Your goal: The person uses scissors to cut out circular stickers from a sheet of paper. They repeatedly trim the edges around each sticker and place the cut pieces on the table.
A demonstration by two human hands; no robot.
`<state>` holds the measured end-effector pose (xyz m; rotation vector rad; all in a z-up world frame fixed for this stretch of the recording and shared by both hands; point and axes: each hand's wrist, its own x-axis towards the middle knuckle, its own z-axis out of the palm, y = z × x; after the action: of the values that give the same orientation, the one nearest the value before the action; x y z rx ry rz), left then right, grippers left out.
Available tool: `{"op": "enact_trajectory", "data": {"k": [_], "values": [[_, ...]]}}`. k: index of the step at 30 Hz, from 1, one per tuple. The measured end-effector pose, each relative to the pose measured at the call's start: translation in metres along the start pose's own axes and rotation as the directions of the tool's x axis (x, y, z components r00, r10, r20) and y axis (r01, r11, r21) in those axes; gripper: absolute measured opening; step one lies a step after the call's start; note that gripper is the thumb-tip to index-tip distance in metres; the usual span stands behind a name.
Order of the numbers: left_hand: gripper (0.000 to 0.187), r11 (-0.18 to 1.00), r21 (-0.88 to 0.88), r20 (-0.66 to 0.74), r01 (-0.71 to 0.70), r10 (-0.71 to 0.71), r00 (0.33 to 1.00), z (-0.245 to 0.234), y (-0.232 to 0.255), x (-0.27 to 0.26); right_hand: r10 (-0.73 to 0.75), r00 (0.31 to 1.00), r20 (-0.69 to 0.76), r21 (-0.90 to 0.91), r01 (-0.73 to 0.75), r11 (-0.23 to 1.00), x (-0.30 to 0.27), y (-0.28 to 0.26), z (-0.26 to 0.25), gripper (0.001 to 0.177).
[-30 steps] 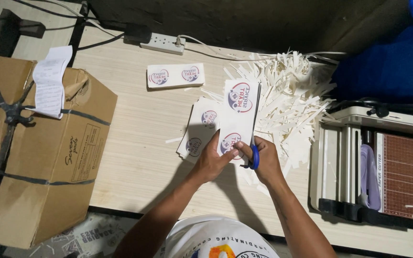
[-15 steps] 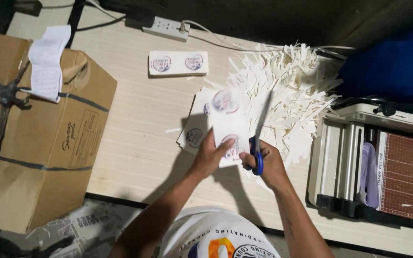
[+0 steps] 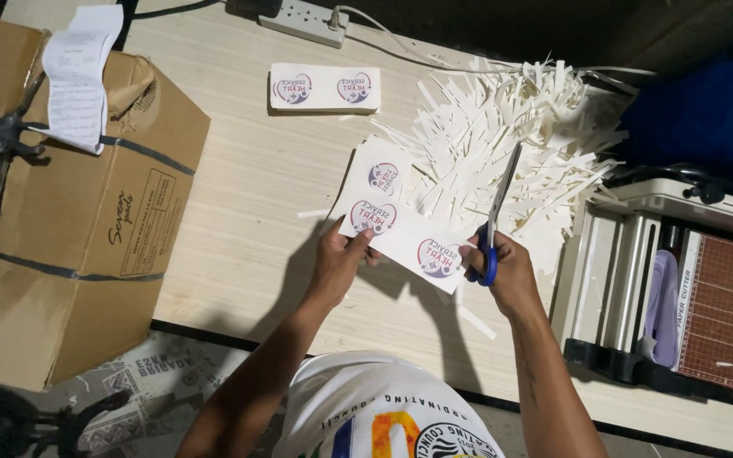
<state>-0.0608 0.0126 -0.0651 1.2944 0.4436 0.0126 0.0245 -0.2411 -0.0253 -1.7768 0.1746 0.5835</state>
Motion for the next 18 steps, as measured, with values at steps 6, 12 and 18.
{"op": "enact_trajectory", "data": {"k": [6, 12, 18], "values": [[0.023, 0.998, -0.030, -0.075, 0.061, -0.063, 0.995, -0.012, -0.015, 0.007, -0.001, 0.999, -0.049, -0.070, -0.003, 0.998, 0.006, -0.005, 0.008, 0.023], [0.025, 0.991, -0.096, -0.242, 0.096, -0.117, 0.963, -0.035, -0.024, 0.037, 0.098, 0.995, -0.031, -0.380, -0.102, 0.919, 0.028, 0.044, 0.008, 0.041], [0.024, 0.986, -0.159, -0.348, -0.055, -0.004, 0.937, -0.071, -0.032, 0.104, 0.083, 0.995, -0.055, -0.624, -0.099, 0.775, 0.039, 0.100, 0.012, 0.042]]}}
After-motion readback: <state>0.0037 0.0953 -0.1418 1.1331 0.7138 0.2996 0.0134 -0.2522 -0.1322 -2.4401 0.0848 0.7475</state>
